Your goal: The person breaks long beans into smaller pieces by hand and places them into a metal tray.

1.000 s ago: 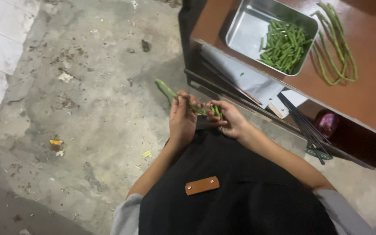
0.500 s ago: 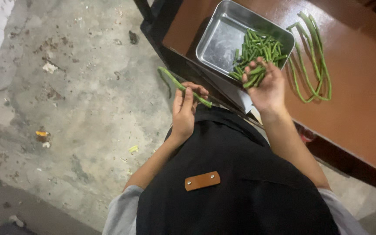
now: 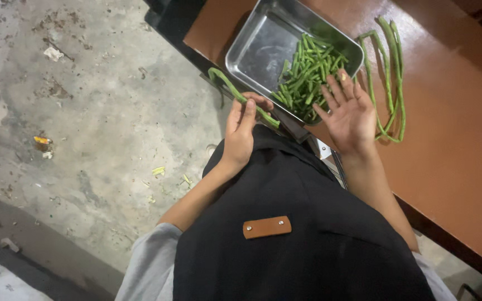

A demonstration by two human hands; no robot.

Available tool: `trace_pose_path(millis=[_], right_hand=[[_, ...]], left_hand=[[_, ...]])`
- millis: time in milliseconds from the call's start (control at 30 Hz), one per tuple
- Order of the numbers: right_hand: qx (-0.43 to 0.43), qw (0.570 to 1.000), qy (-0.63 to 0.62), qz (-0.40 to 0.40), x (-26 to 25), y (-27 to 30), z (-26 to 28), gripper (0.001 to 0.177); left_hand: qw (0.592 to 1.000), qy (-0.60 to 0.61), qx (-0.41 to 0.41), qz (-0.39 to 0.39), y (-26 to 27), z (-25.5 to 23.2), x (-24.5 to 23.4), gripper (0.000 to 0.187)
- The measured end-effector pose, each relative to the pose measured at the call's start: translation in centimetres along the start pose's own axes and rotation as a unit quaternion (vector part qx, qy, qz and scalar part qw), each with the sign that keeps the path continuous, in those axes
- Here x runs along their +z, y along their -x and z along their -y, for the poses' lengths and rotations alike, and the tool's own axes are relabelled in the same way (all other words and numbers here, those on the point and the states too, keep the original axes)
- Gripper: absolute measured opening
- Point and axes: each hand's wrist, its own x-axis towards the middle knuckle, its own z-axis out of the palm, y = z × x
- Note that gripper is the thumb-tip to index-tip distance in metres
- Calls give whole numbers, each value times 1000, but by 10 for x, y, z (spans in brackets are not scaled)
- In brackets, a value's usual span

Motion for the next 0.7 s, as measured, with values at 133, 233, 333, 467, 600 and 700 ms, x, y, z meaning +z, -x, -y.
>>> trace_pose_path(millis=[133, 233, 333, 467, 600, 700], right_hand=[[-28, 998, 15, 46, -5, 4, 4, 54], [-141, 975, 171, 22, 2, 8, 1, 38], [-284, 878, 385, -22, 2, 17, 3, 23], [-317, 860, 398, -37, -3, 21, 3, 22], [-253, 932, 259, 28, -7, 22, 2, 15], [-196, 915, 332, 122, -2, 34, 1, 23]], left_hand=[[999, -43, -4, 4, -3, 5, 11, 24], [998, -58, 6, 11, -11, 9, 17, 23], [997, -79, 17, 15, -15, 16, 23, 23], [997, -66, -11, 38, -16, 20, 31, 21], [995, -83, 12, 45, -16, 23, 41, 20], [987, -141, 35, 76, -15, 22, 45, 20]])
